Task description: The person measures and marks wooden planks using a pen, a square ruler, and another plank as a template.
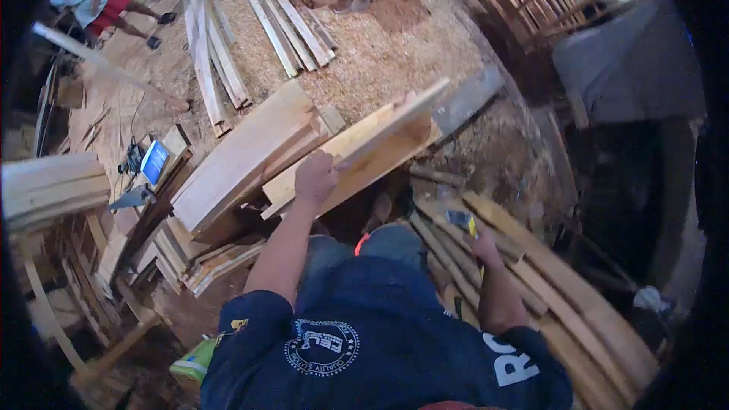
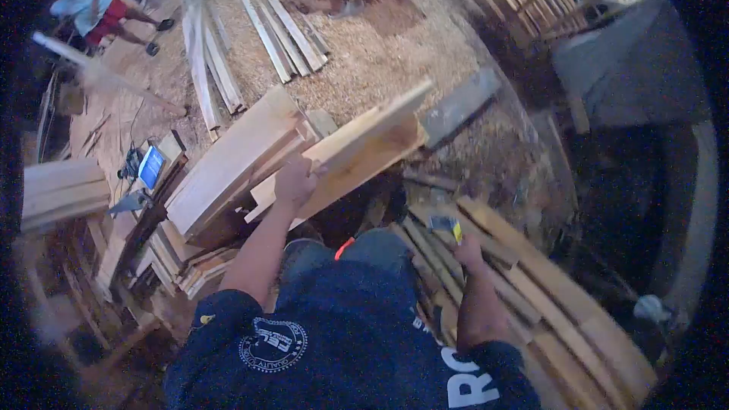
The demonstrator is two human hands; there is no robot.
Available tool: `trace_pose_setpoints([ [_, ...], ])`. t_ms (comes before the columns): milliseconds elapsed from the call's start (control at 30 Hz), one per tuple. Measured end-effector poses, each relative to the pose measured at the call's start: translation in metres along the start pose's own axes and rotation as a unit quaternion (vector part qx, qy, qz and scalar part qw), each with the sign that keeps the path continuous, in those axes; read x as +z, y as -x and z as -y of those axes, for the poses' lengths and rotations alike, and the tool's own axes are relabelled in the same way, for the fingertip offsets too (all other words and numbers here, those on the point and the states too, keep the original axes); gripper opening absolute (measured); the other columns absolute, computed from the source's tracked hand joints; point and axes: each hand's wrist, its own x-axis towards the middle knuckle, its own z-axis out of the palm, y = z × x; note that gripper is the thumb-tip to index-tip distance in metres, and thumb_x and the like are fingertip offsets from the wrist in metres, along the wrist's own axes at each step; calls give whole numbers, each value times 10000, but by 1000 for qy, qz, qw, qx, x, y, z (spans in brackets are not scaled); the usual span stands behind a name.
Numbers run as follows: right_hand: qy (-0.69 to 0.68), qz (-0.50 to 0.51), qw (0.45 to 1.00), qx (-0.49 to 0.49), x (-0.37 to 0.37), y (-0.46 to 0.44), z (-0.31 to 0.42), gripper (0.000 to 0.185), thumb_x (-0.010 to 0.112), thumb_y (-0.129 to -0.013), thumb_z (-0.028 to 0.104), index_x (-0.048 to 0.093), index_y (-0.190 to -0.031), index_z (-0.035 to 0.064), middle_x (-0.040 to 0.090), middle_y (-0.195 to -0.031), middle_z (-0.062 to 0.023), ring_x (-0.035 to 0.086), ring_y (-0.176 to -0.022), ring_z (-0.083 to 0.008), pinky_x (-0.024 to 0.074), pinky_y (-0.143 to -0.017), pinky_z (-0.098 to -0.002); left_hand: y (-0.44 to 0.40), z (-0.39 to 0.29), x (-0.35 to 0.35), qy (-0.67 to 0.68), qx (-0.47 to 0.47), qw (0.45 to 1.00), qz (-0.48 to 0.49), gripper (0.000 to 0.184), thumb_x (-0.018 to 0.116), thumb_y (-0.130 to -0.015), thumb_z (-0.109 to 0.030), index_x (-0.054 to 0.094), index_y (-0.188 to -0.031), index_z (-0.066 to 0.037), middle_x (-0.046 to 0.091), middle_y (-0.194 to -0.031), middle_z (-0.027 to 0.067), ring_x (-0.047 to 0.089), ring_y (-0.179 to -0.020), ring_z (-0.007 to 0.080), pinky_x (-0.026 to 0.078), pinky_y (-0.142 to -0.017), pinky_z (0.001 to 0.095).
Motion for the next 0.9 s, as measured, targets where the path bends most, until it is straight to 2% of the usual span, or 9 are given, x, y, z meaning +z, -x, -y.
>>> trace_pose_setpoints([
  [67, -57, -83, 990, -94, -19, 9, 2, 491, 799, -773, 319, 690, -1136, 6, 725, -991, -238, 705, -926, -378, 532, -801, -442, -1, 5, 15, -19, 22, 1000, -1, 312, 710, -868, -371, 608, -904, -78, 624, -950, 130, 655, -853, 358, 538, -738, 502],
  [133, -44, -66, 996, -41, -18, 1, -12, 481, 811, -765, 327, 690, -1099, 1, 721, -1023, -238, 695, -964, -382, 527, -840, -444, -1, 2, 5, -14, -2, 1000, 20, 276, 706, -860, -335, 622, -958, -91, 628, -987, 125, 662, -881, 359, 547, -766, 497],
  [233, -37, -13, 998, -50, -13, -5, -8, 439, 824, -754, 313, 680, -1023, -3, 708, -987, -229, 682, -948, -387, 521, -831, -454, 6, 15, -3, 3, -21, 999, 44, 246, 690, -852, -275, 643, -1032, -114, 650, -1051, 124, 674, -946, 362, 551, -814, 496],
  [367, 58, 28, 988, -139, 11, -35, 22, 474, 842, -721, 300, 669, -1044, -1, 698, -957, -210, 681, -932, -364, 520, -833, -453, 33, 36, -22, -7, -95, 991, 92, 253, 656, -856, -265, 655, -1069, -128, 678, -1057, 141, 673, -998, 351, 544, -862, 499],
  [500, 19, 42, 954, -298, -3, -36, 145, 583, 861, -697, 323, 651, -1136, 2, 702, -986, -199, 683, -947, -343, 518, -846, -442, 71, 64, -36, 7, -135, 983, 121, 277, 619, -854, -260, 664, -1104, -151, 695, -1076, 152, 670, -1055, 333, 540, -885, 494],
  [533, 1, 51, 944, -326, -12, -26, 185, 609, 864, -693, 330, 646, -1159, 3, 705, -1001, -197, 684, -953, -339, 517, -849, -439, 83, 74, -34, 15, -125, 988, 92, 284, 628, -845, -254, 675, -1109, -160, 710, -1078, 137, 683, -1045, 330, 546, -868, 488],
  [633, -30, 79, 938, -336, -43, 29, 293, 617, 867, -748, 283, 621, -1239, 0, 710, -1098, -223, 684, -1018, -379, 527, -913, -442, 102, 87, -51, -2, -159, 974, 160, 297, 635, -832, -243, 683, -1115, -167, 726, -1039, 124, 701, -1002, 338, 555, -842, 491],
  [767, -14, 62, 944, -325, -9, 50, 320, 586, 862, -742, 262, 646, -1222, 7, 712, -1032, -191, 688, -985, -315, 524, -899, -418, 130, 104, -47, 66, -172, 981, 67, 260, 617, -838, -220, 709, -1077, -170, 735, -986, 122, 715, -953, 337, 566, -798, 480],
  [900, 27, 125, 952, -278, 8, 92, 407, 595, 858, -754, 322, 652, -1209, -2, 709, -1032, -193, 684, -999, -300, 520, -904, -411, 129, 114, -39, 137, -197, 965, 103, 242, 586, -874, -232, 731, -1060, -178, 745, -944, 115, 719, -953, 327, 563, -799, 488],
])
